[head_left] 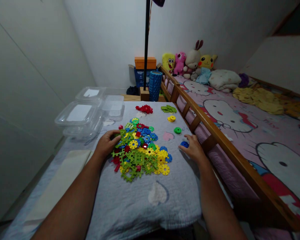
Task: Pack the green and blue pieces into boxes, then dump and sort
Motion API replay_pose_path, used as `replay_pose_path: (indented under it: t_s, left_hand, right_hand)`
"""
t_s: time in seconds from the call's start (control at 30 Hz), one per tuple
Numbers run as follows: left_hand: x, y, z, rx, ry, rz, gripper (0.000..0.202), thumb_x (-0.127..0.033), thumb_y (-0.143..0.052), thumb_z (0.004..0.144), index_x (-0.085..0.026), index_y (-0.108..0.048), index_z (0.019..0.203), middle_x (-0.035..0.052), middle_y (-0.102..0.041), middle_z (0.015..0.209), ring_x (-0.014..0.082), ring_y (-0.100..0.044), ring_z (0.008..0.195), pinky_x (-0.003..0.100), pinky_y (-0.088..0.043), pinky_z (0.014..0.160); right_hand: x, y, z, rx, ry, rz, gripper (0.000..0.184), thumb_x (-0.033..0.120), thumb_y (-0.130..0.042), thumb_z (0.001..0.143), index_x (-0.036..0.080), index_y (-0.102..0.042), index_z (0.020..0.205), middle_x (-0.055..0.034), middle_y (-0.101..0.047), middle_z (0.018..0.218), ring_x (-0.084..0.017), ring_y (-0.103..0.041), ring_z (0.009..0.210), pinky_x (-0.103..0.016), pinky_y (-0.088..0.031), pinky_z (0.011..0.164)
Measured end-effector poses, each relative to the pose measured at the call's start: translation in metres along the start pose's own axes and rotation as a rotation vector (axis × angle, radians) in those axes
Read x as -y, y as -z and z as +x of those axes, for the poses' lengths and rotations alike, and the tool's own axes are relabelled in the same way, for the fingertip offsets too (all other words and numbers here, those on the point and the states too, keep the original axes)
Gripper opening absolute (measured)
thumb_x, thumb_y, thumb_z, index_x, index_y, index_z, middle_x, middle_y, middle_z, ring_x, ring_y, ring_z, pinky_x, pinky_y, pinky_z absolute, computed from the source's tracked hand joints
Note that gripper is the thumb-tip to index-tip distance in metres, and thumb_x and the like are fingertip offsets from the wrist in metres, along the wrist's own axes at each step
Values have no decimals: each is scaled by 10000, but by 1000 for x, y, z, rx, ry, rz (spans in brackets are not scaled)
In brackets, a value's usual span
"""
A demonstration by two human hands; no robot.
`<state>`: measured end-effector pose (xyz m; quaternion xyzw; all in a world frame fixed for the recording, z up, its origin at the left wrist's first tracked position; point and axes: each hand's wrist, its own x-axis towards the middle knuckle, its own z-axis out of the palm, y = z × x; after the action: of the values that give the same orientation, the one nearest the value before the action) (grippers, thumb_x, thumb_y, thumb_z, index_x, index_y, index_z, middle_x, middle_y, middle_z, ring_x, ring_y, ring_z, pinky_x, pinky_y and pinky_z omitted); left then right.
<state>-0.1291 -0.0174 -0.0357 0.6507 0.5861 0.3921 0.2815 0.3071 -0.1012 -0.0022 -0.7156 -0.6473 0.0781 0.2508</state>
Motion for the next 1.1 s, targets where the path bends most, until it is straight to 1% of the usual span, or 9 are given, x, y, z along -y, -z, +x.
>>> replay_pose_path:
  t_s: [0.07,0.17,0.23,0.33,0.47,0.67,0.8,0.97,1.1]
  left_hand:
    - [0,0,0,0,0,2,490,-563,-640,748,-182,-711,1048,93,-723,1109,273,-656,1021,393,-505,950]
    - [-1,0,-1,4,-2,-8,497,-566,-635,752,-176,-706,1052,95,-721,1104,271,-652,1025,393,-505,946]
    - [-1,0,-1,7,0,-10,493,-562,-631,757,-179,-704,1057,93,-720,1106,267,-649,1024,392,-503,943]
    - [-1,0,-1,7,5,4,487,-557,-623,761,-179,-704,1057,93,-718,1108,263,-651,1004,397,-500,944]
    - [-1,0,-1,0,4,6,492,-560,-619,752,-182,-706,1055,91,-719,1094,265,-653,995,395,-506,932]
    - [-2,0,-1,1,9,-7,492,-562,-627,742,-181,-710,1043,91,-723,1086,268,-655,997,390,-510,922]
    - [-2,0,-1,8,4,-13,488,-559,-628,749,-181,-705,1047,95,-722,1096,271,-654,1014,395,-507,936]
    - [-3,1,-1,9,2,-3,491,-561,-635,745,-179,-707,1045,99,-717,1119,275,-655,1026,397,-501,957]
    - [-5,1,-2,8,19,4,504,-563,-623,755,-176,-703,1067,98,-713,1134,271,-655,1024,399,-500,962]
  right_hand:
    - [14,-3,0,39,100,62,386,315,-703,789,208,-664,1158,-84,-587,1093,-232,-591,996,-349,-476,908]
    - [37,-15,-2,229,282,134,248,196,-599,855,202,-690,1086,-67,-617,1017,-207,-580,970,-341,-459,926]
    - [50,-24,-5,317,359,110,339,107,-554,841,191,-684,1143,-83,-612,1072,-213,-554,1028,-350,-431,968]
    - [59,-33,-10,364,406,25,495,31,-526,788,184,-656,1240,-109,-570,1175,-231,-505,1099,-356,-393,1005]
    - [60,-33,-12,376,400,3,480,28,-523,753,195,-661,1181,-101,-551,1154,-235,-490,1091,-347,-384,992]
    - [57,-37,-7,317,334,171,293,66,-529,674,185,-599,932,-52,-581,959,-201,-525,917,-306,-419,825]
    - [52,-30,-4,262,177,421,67,197,-548,759,206,-564,824,19,-558,746,-151,-517,692,-267,-401,666]
    - [24,-4,3,-54,-54,590,212,389,-620,777,199,-647,865,-10,-649,770,-167,-577,701,-279,-442,658]
    - [-10,3,7,-106,-183,583,236,398,-661,722,193,-675,840,-32,-672,760,-175,-591,684,-290,-455,643]
